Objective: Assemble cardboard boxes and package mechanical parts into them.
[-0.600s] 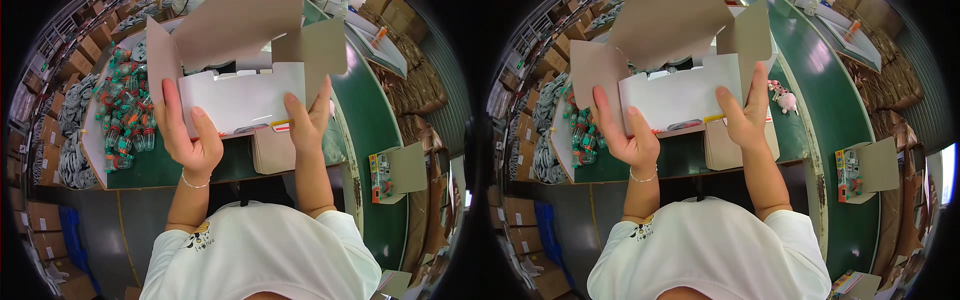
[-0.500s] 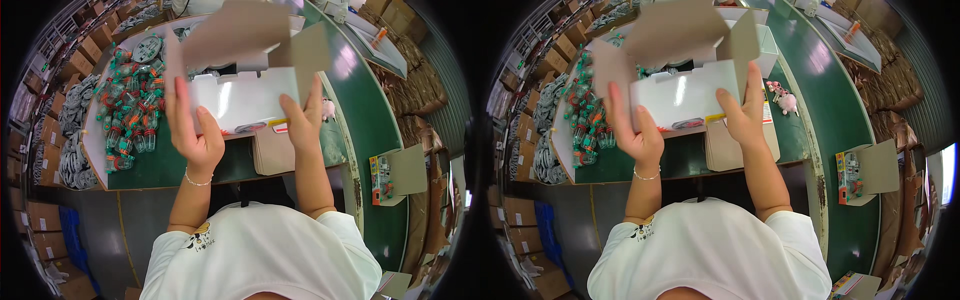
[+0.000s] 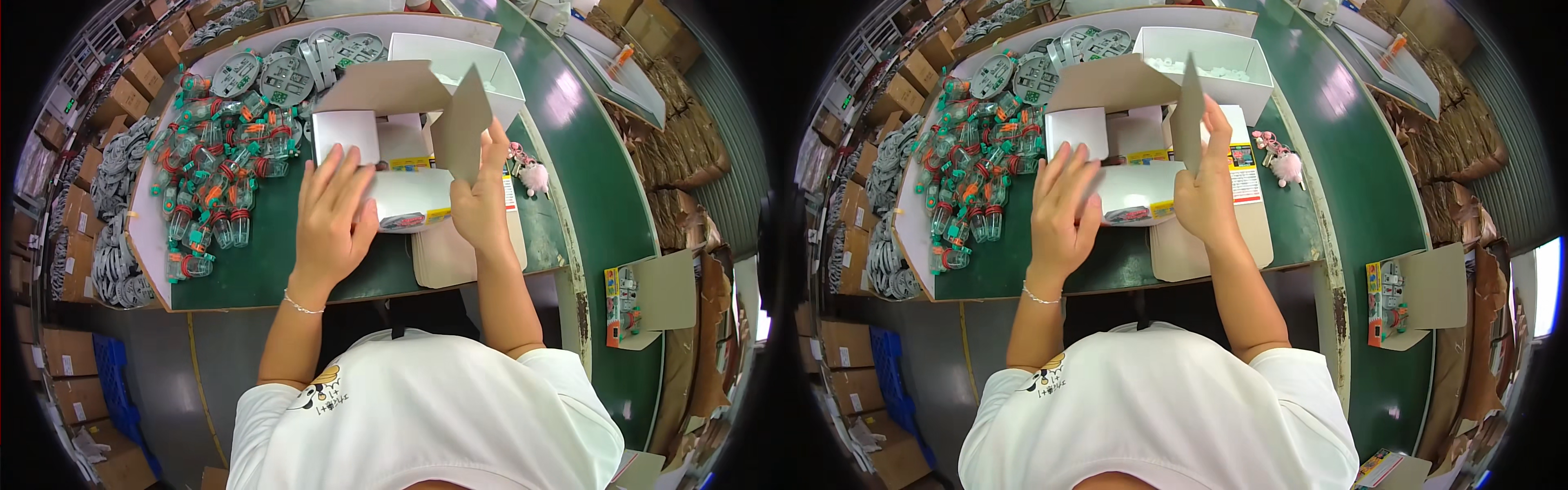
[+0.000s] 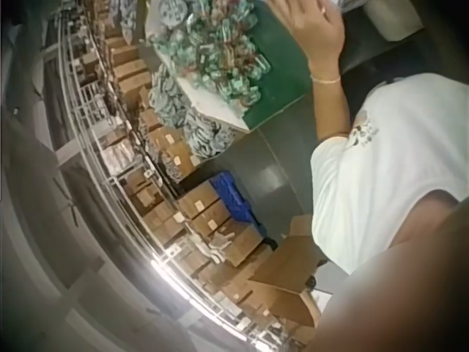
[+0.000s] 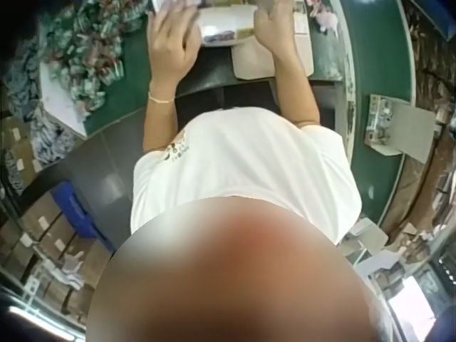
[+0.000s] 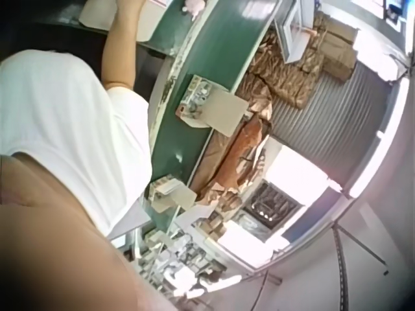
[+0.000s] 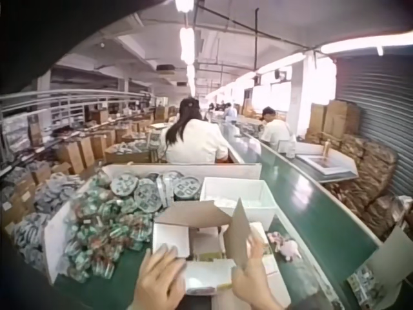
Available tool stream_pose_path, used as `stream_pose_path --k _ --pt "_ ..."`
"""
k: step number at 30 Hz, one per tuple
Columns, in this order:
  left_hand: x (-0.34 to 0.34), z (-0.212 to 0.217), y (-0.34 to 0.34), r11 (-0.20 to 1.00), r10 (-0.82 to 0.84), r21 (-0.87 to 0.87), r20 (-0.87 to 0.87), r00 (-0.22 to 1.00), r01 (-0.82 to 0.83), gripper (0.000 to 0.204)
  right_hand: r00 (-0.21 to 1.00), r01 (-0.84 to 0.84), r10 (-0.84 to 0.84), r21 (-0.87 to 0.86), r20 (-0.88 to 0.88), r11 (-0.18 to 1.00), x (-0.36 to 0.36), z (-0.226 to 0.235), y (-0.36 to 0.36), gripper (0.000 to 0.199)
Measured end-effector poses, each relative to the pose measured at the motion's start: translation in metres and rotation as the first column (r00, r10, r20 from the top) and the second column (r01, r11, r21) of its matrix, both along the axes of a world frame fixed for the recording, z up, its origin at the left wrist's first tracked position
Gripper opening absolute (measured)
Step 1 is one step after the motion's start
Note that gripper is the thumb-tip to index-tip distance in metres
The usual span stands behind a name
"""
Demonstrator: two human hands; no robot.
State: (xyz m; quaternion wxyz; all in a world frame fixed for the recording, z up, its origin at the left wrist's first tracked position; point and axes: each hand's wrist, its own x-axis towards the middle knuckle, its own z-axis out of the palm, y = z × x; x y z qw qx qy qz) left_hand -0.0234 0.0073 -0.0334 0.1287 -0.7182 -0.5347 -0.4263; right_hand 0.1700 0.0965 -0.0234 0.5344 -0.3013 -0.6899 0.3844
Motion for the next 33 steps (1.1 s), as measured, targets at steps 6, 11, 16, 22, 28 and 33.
stream_pose_path --k 6,11,16,22,28,33 --pt "-0.004 0.02 -0.009 0.979 -0.007 -0.202 0.068 0.998 0.021 0.036 0.941 0.019 -0.116 0.293 0.317 0.956 0.006 -0.003 0.014 0.061" --pt "-0.032 0.032 -0.004 0.926 -0.08 -0.369 0.03 0.996 0.086 0.051 0.961 -0.193 0.187 0.005 0.205 0.981 0.015 0.008 0.047 0.048" --pt "-0.053 0.051 0.022 0.909 -0.194 -0.334 0.189 0.963 0.249 0.079 0.905 -0.29 0.344 -0.23 0.251 0.929 0.021 0.037 0.08 0.057" --pt "-0.074 0.064 0.059 0.914 -0.246 -0.302 0.12 0.962 0.272 0.092 0.713 -0.394 0.443 -0.212 0.543 0.894 0.019 0.058 0.102 0.051" --pt "-0.076 0.074 0.074 0.778 -0.364 -0.577 -0.092 0.927 0.248 0.084 0.682 -0.489 0.196 0.24 0.704 0.839 0.004 0.053 0.102 0.039" --pt "-0.047 0.08 0.064 0.822 -0.271 -0.563 -0.265 0.925 0.08 0.094 0.732 -0.323 0.035 0.301 0.681 0.897 -0.016 0.04 0.088 0.028"
